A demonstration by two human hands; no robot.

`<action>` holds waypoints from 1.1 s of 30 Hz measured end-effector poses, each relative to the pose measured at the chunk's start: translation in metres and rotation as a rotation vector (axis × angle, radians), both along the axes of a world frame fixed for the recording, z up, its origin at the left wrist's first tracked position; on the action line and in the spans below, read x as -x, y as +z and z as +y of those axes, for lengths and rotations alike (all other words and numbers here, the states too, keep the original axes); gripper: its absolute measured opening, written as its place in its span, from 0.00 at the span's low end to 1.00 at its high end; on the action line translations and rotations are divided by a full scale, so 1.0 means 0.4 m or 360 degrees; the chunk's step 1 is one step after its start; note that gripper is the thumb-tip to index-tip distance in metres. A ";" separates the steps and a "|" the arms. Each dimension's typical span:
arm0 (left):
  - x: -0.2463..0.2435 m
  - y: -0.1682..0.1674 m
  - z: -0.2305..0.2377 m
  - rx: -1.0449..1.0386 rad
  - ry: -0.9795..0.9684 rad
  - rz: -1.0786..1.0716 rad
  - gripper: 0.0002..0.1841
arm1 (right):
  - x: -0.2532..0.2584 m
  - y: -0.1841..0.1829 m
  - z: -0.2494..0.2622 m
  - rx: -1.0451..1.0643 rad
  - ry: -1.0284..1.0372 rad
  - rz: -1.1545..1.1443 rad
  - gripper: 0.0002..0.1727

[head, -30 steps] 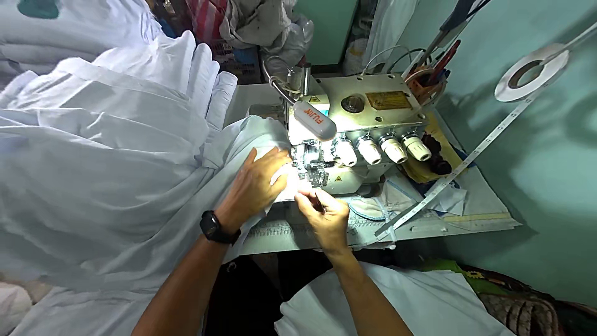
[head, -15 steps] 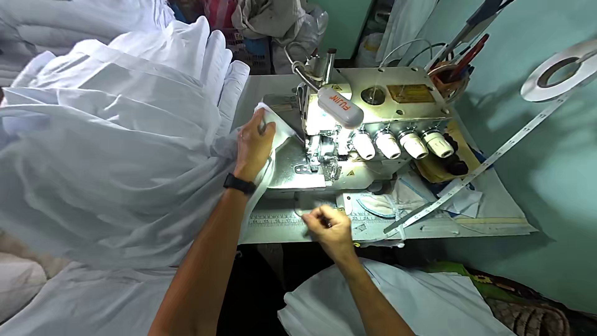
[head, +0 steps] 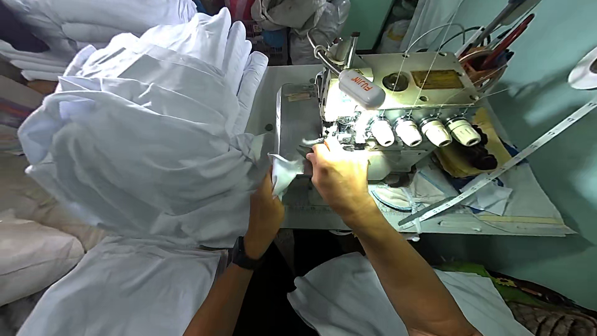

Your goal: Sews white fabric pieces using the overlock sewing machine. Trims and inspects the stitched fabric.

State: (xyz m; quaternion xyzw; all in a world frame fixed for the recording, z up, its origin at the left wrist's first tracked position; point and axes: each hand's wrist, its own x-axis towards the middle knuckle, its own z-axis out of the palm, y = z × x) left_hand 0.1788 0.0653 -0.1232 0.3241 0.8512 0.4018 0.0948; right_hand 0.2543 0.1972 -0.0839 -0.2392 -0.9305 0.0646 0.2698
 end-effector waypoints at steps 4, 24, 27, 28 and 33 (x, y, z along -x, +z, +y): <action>-0.058 -0.037 -0.157 -0.0228 -0.0311 -0.0129 0.14 | -0.069 -0.071 -0.036 0.0255 0.0213 0.0427 0.10; -0.104 -0.121 -0.360 -0.0779 -0.0923 -0.0655 0.10 | -0.116 -0.236 -0.121 0.0716 0.0326 0.0608 0.11; -0.094 -0.106 -0.373 -0.0786 -0.0933 -0.0633 0.10 | -0.081 -0.211 -0.130 0.0686 0.0483 0.0587 0.12; -0.091 -0.098 -0.379 -0.0785 -0.0928 -0.0612 0.10 | -0.061 -0.209 -0.139 0.0630 0.0560 0.0576 0.12; -0.098 -0.064 -0.411 -0.0708 -0.0987 -0.0518 0.09 | 0.013 -0.193 -0.179 0.0463 0.0599 0.0149 0.25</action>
